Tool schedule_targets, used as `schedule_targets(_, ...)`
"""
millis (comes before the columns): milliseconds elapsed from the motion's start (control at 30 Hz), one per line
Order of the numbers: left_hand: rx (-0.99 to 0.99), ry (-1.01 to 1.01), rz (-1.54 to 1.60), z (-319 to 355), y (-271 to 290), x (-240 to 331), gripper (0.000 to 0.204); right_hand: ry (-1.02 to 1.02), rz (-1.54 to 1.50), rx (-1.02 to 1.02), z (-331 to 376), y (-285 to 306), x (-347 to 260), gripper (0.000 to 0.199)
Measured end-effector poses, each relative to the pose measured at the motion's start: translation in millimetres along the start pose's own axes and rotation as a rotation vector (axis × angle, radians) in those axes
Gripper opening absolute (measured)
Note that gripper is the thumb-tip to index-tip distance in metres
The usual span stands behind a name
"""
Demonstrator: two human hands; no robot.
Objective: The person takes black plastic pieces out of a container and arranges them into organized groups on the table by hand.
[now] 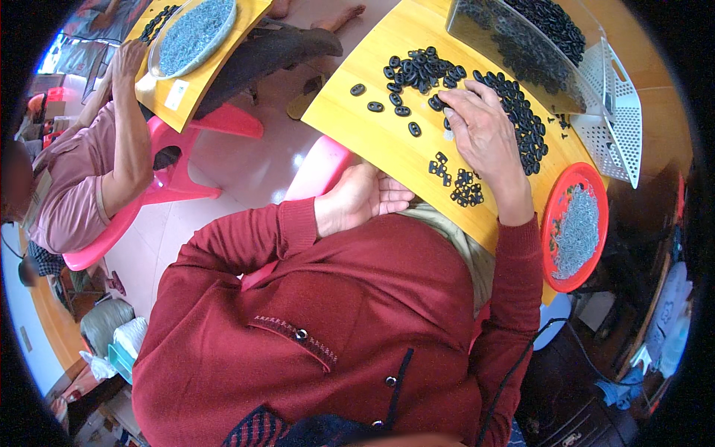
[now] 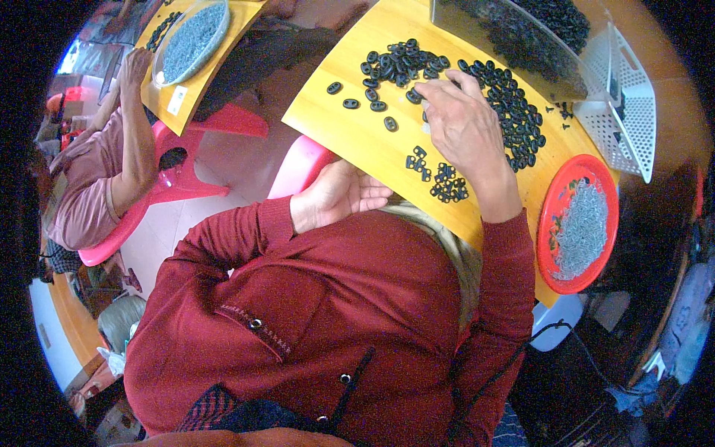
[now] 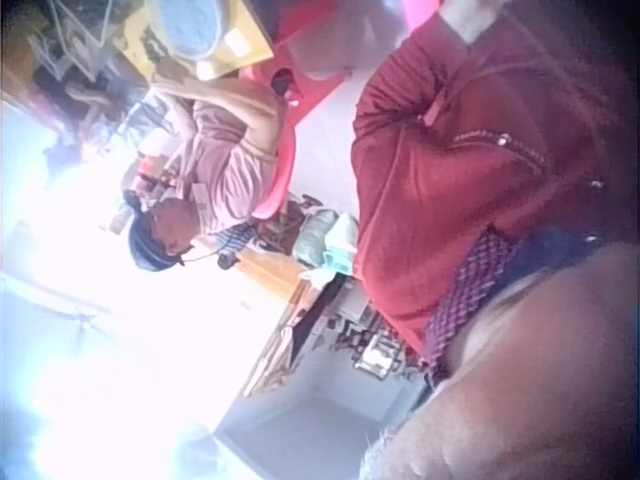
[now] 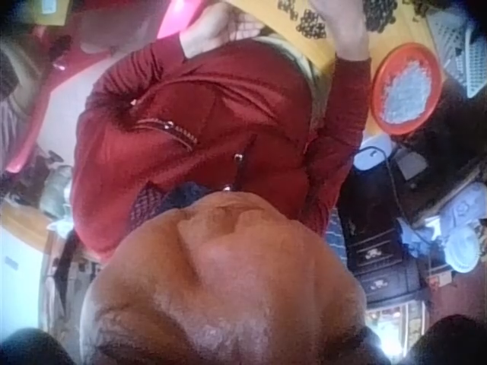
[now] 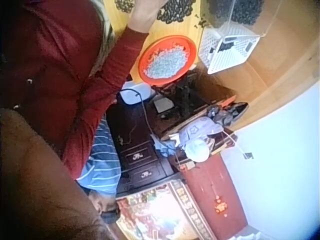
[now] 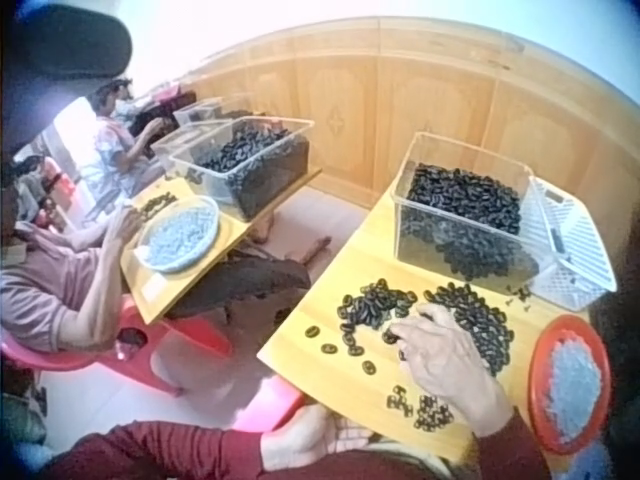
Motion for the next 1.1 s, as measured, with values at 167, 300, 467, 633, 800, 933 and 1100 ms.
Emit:
schedule_targets(167, 0.005, 0.0, 0.022, -1, 1, -1, 0.045, -0.05, -0.028, 0.019, -3, 1, 3, 0.024)
schedule_targets(300, 0.001, 0.005, 0.022, -1, 0, -1, 0.044, -0.021, 0.049, 0.071, -10, -3, 11, 0.024)
schedule_targets(467, -0.002, 0.0, 0.018, -1, 1, -1, 0.044, 0.017, 0.096, 0.035, -15, -1, 15, 0.021)
schedule_targets(633, -0.019, -0.006, 0.021, -3, 3, -1, 0.045, -0.048, 0.07, 0.021, -18, 0, 16, 0.02)
schedule_targets(800, -0.007, -0.005, 0.016, -2, 1, 0, 0.046, -0.078, 0.072, -0.006, -24, 1, 11, 0.02)
schedule_targets(933, -0.03, -0.009, 0.027, -4, 4, -2, 0.045, -0.103, 0.115, -0.045, -29, 1, 9, 0.021)
schedule_targets(1100, -0.032, -0.002, 0.03, -4, 5, -2, 0.044, -0.113, 0.15, -0.095, -34, 0, 11, 0.02)
Point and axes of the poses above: each hand's wrist, its own z-axis away from the middle knuckle, its own y-axis out of the back of the hand, x = y × z, the point moved 2 cm from there along -z, towards the middle knuckle, and after that the axes turned 6 degrees about -x, right-handed, at the moved point
